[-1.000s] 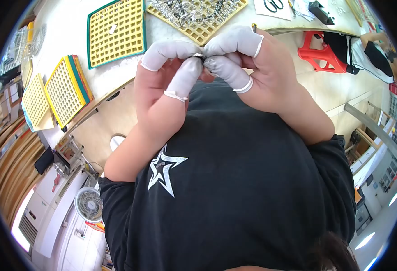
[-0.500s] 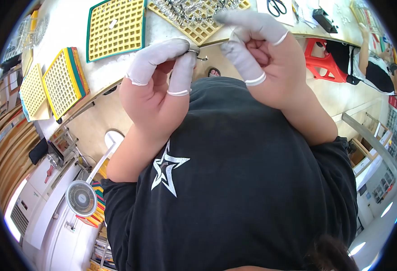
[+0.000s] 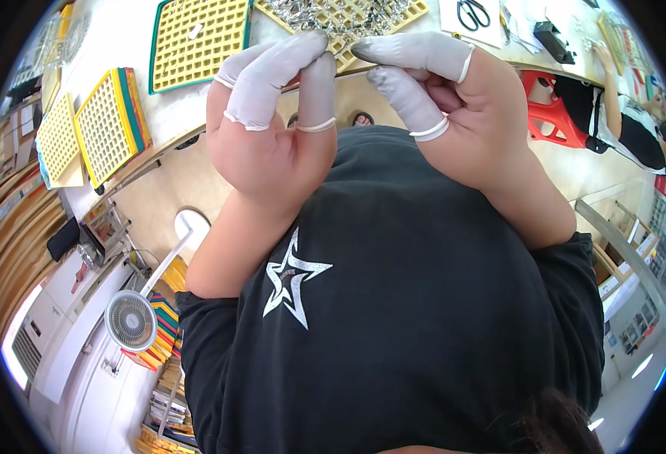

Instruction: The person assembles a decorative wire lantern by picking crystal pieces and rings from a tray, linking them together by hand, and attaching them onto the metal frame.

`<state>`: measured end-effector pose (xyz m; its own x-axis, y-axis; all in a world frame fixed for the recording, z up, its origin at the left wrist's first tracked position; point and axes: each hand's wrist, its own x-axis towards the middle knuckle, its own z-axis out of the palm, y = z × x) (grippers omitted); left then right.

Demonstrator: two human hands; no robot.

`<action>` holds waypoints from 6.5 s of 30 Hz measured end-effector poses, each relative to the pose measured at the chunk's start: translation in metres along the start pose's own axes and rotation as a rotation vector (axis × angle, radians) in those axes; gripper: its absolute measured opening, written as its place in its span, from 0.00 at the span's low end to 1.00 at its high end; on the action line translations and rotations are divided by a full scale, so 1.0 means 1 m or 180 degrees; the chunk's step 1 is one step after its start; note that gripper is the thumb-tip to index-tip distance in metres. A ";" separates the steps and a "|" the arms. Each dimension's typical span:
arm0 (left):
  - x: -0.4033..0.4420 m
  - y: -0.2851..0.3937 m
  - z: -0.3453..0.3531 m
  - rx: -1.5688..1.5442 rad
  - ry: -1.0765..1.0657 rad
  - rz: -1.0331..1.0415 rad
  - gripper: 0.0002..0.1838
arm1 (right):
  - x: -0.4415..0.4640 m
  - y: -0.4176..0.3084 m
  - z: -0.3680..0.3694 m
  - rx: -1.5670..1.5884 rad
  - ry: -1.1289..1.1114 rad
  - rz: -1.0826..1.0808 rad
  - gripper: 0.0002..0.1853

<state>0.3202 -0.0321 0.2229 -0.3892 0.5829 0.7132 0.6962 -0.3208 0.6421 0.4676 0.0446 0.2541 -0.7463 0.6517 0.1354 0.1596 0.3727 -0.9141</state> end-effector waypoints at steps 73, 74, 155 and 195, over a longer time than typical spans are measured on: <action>0.021 0.008 0.009 -0.4332 -0.0373 -0.3257 0.15 | 0.005 -0.003 -0.018 -0.0872 0.0394 -0.0422 0.10; 0.020 0.008 0.009 -0.4377 -0.0434 -0.3213 0.14 | 0.005 -0.002 -0.020 -0.0822 0.0402 -0.0341 0.10; 0.198 -0.029 0.011 0.0835 -0.2421 0.0885 0.10 | 0.057 0.026 0.000 -0.1210 0.1805 -0.0921 0.10; 0.041 -0.433 0.012 0.1111 -0.1828 -0.1959 0.10 | 0.126 -0.017 0.087 -0.3012 0.2334 -0.0653 0.17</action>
<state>0.0100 0.1400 -0.0291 -0.4575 0.8885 -0.0370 0.6443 0.3599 0.6748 0.3146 0.0631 0.2530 -0.3192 0.6290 0.7089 0.7188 0.6482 -0.2514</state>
